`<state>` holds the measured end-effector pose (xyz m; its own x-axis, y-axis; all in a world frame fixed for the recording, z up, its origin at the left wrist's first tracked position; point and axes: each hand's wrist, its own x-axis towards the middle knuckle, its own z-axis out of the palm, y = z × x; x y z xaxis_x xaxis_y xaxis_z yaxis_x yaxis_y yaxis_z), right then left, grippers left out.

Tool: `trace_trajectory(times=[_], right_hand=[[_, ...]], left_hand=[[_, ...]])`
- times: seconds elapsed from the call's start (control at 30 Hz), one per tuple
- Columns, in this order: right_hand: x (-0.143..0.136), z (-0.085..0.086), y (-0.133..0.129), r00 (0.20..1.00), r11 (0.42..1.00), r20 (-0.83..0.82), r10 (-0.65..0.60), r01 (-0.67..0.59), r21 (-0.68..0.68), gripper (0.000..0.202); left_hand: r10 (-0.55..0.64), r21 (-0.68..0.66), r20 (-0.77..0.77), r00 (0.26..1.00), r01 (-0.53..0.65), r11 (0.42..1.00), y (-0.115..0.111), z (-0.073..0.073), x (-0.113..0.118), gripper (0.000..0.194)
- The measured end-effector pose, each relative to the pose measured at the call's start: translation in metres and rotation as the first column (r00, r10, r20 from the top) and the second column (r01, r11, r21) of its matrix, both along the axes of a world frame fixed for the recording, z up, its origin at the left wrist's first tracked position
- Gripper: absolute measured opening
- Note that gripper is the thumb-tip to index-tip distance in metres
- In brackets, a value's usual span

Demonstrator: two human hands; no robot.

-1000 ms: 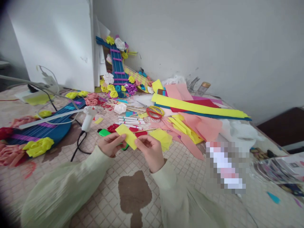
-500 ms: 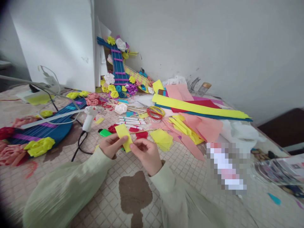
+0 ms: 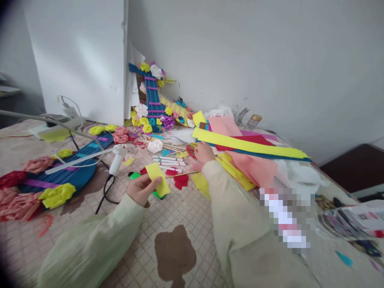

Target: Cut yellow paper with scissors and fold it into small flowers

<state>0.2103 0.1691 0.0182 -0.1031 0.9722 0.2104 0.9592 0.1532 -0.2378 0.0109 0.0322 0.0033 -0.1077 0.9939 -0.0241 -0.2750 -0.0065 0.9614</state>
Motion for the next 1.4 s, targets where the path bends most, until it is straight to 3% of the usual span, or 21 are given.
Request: trace_trajectory(times=[0.2,0.43,0.57,0.73,0.8,0.87,0.93,1.1,1.2,1.27,1.4], right_hand=[[0.004,-0.01,0.034,0.993,0.983,0.118,-0.021,0.042,-0.177,0.032],[-0.001,-0.014,0.039,0.988,0.982,0.145,-0.045,0.07,-0.173,0.037],[0.001,0.0,0.036,0.997,0.992,0.042,-0.064,0.068,-0.104,0.033],[0.014,0.032,0.014,0.967,0.999,-0.254,-0.037,0.043,0.021,0.036],[0.014,0.037,-0.004,0.905,0.997,-0.425,-0.02,0.052,0.064,0.039],[0.007,0.035,-0.024,0.755,0.994,-0.655,0.015,0.061,0.093,0.04],[-0.006,0.027,-0.045,0.635,0.994,-0.77,0.062,0.03,0.105,0.04],[-0.041,0.008,-0.09,0.391,0.991,-0.912,0.122,-0.105,0.088,0.049],[-0.047,0.002,-0.109,0.195,0.965,-0.971,0.14,-0.245,0.09,0.046],[-0.045,-0.003,-0.118,0.183,0.948,-0.969,0.167,-0.299,0.107,0.044],[-0.043,-0.013,-0.126,0.277,0.924,-0.933,0.23,-0.363,0.12,0.049]], left_hand=[[0.02,0.018,-0.041,0.999,-0.02,1.0,0.001,0.0,-0.001,0.027],[0.017,0.039,-0.069,0.997,-0.015,0.999,0.002,-0.001,-0.002,0.023],[0.03,0.049,-0.056,0.998,-0.027,0.998,0.005,-0.002,-0.001,0.026],[0.048,0.073,-0.034,0.998,-0.045,0.996,0.007,-0.002,-0.002,0.023],[0.054,0.098,-0.057,0.997,-0.049,0.994,0.009,0.002,-0.004,0.022],[0.045,0.144,-0.096,0.994,-0.031,0.989,0.011,0.01,-0.006,0.021],[0.024,0.205,-0.148,0.989,0.007,0.979,0.014,0.022,-0.006,0.019],[-0.077,0.295,-0.214,0.974,0.14,0.945,0.023,0.055,0.003,0.019],[-0.099,0.302,-0.194,0.976,0.156,0.941,0.028,0.063,0.008,0.021],[-0.122,0.293,-0.198,0.973,0.177,0.94,0.03,0.065,0.008,0.021],[-0.159,0.257,-0.204,0.966,0.209,0.944,0.032,0.063,0.008,0.019]])
